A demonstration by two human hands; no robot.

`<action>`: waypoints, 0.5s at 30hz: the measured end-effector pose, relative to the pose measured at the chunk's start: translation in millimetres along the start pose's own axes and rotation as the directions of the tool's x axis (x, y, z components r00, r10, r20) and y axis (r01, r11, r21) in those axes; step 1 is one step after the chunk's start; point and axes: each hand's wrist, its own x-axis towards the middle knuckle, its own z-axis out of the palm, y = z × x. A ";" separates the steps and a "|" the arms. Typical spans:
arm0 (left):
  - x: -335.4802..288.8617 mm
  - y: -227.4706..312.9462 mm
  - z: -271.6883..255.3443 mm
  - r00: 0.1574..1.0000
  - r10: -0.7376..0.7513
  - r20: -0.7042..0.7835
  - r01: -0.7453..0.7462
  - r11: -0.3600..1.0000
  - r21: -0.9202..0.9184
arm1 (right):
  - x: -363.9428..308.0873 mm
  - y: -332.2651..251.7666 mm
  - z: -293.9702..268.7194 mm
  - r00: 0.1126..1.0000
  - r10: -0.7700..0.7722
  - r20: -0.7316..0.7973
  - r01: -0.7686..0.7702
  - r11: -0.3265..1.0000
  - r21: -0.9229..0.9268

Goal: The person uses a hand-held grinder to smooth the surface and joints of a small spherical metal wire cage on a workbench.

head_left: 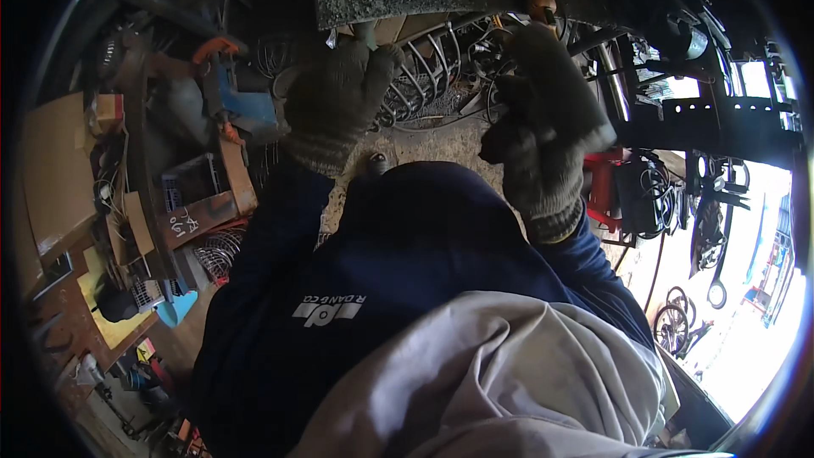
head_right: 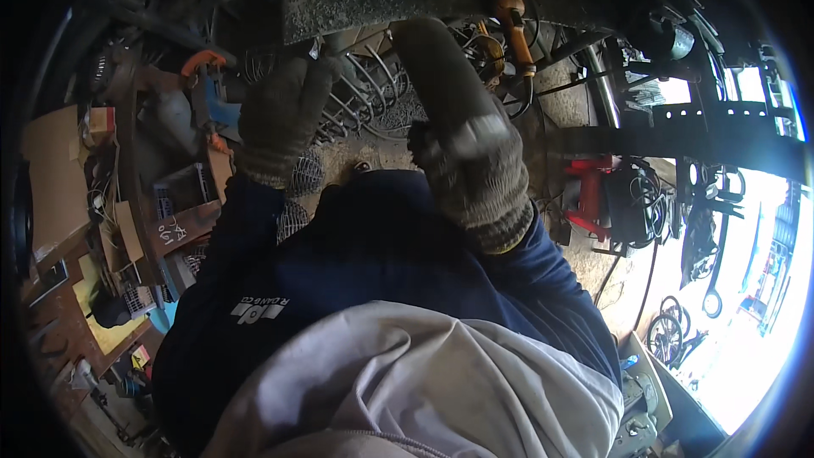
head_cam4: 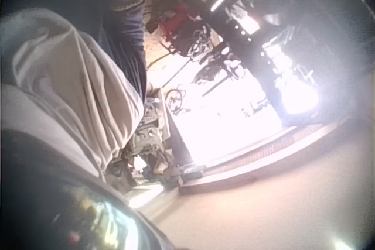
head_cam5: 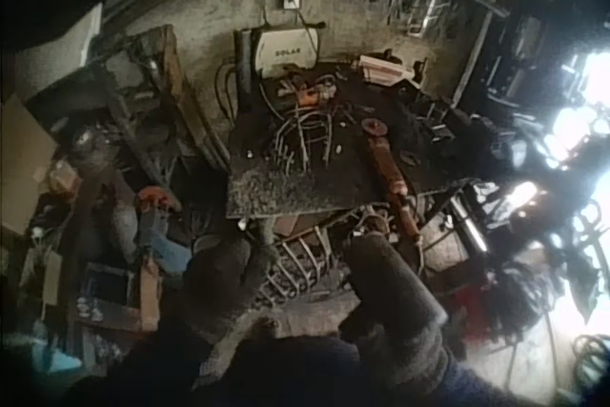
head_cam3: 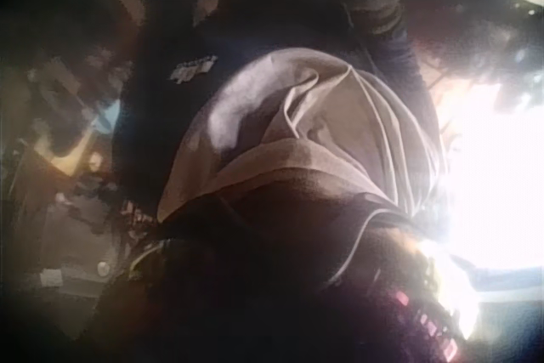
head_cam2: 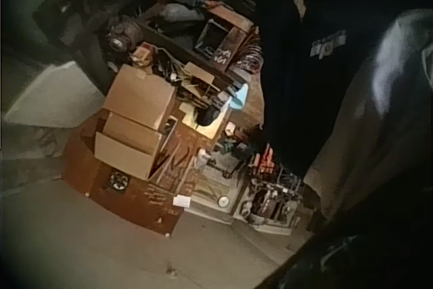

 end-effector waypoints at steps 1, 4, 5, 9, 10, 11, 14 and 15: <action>-4.3 0.4 2.9 1.000 0.021 -0.017 -0.022 0.999 -0.031 | -3.9 -2.1 -0.3 0.994 -0.109 0.021 0.108 0.994 0.028; -0.3 2.3 4.4 0.996 -0.053 0.076 0.066 0.981 -0.182 | 0.5 53.7 15.6 0.993 0.107 0.047 -0.075 0.893 -0.444; 1.2 -0.8 2.3 0.999 0.041 0.036 -0.036 0.991 -0.129 | 8.1 58.9 13.8 0.957 0.248 0.148 -0.115 0.797 -0.593; 0.8 -12.3 -3.5 0.981 0.194 0.003 -0.194 0.980 -0.044 | -0.1 39.9 20.0 0.889 0.456 -0.029 -0.397 0.802 0.446; -0.5 -13.6 -3.5 0.984 0.175 0.018 -0.174 0.983 -0.060 | -5.1 37.7 17.3 0.895 0.439 -0.076 -0.414 0.883 0.222; -1.7 -17.3 -1.0 0.975 0.223 -0.025 -0.224 0.970 -0.092 | -3.8 40.9 15.7 0.890 0.435 -0.137 -0.385 0.877 0.287; -9.7 -28.8 9.8 0.962 0.248 -0.111 -0.271 0.900 -0.341 | 2.5 49.4 13.2 0.881 0.345 -0.324 -0.280 0.932 0.231; -11.9 -29.5 10.0 0.978 0.186 -0.093 -0.207 0.831 -0.516 | 0.9 53.2 10.7 0.895 0.309 -0.321 -0.282 0.951 0.129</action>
